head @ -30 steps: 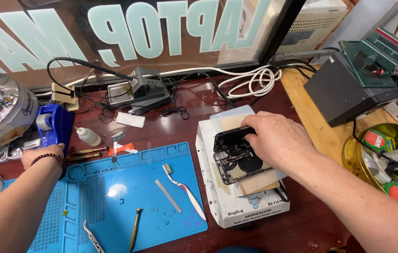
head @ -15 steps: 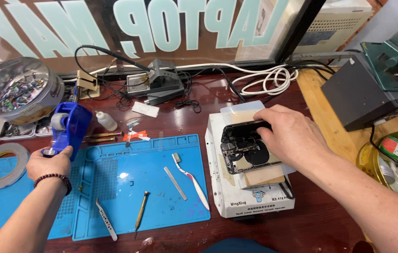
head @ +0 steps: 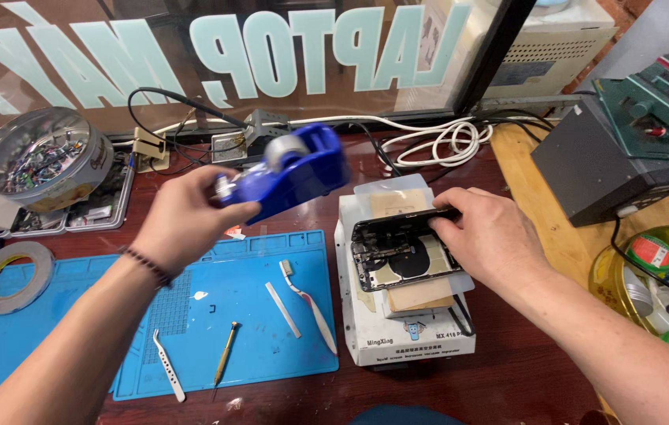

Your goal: The person removes the back cover of a smartphone, disconnects internal components, and takes out the old battery. They then retrieve a new battery from a shelf, open its packaging, and prepare to install it.

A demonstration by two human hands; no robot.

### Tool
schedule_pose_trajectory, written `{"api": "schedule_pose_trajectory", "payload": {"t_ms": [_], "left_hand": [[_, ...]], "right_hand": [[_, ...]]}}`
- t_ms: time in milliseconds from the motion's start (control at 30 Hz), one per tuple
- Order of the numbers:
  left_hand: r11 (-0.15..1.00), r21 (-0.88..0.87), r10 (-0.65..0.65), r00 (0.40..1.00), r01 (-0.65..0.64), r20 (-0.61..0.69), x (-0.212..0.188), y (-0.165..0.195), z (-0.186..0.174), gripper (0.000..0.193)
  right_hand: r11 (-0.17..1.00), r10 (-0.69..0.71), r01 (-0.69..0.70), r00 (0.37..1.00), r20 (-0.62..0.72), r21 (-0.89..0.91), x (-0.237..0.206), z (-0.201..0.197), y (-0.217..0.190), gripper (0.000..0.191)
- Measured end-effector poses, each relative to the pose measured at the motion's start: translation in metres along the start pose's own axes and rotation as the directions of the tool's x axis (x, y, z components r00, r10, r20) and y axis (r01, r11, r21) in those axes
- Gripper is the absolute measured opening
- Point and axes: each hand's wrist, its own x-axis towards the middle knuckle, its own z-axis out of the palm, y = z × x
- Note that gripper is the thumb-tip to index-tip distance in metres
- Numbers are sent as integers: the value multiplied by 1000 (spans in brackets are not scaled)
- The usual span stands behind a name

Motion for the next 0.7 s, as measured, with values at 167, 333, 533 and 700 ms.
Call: {"api": "schedule_pose_trajectory", "payload": {"t_ms": [167,333,533,700], "left_hand": [[963,72,248,957,-261,149,45,68,57,51],[933,90,315,912,-348,262,58,79,86,48],[932,116,289,895,-345,341,57,72,96,47],[918,36,349,848,-395,398,62,62,92,53]], "right_hand": [[979,-77,94,992,-103,181,0,10,11,20],[945,-156,205,968,-199,255,-2,12,16,18],[958,-59,111,978,-198,263,-5,13,15,21],[929,-185,282,914,-361,238,-9,19,18,16]]}}
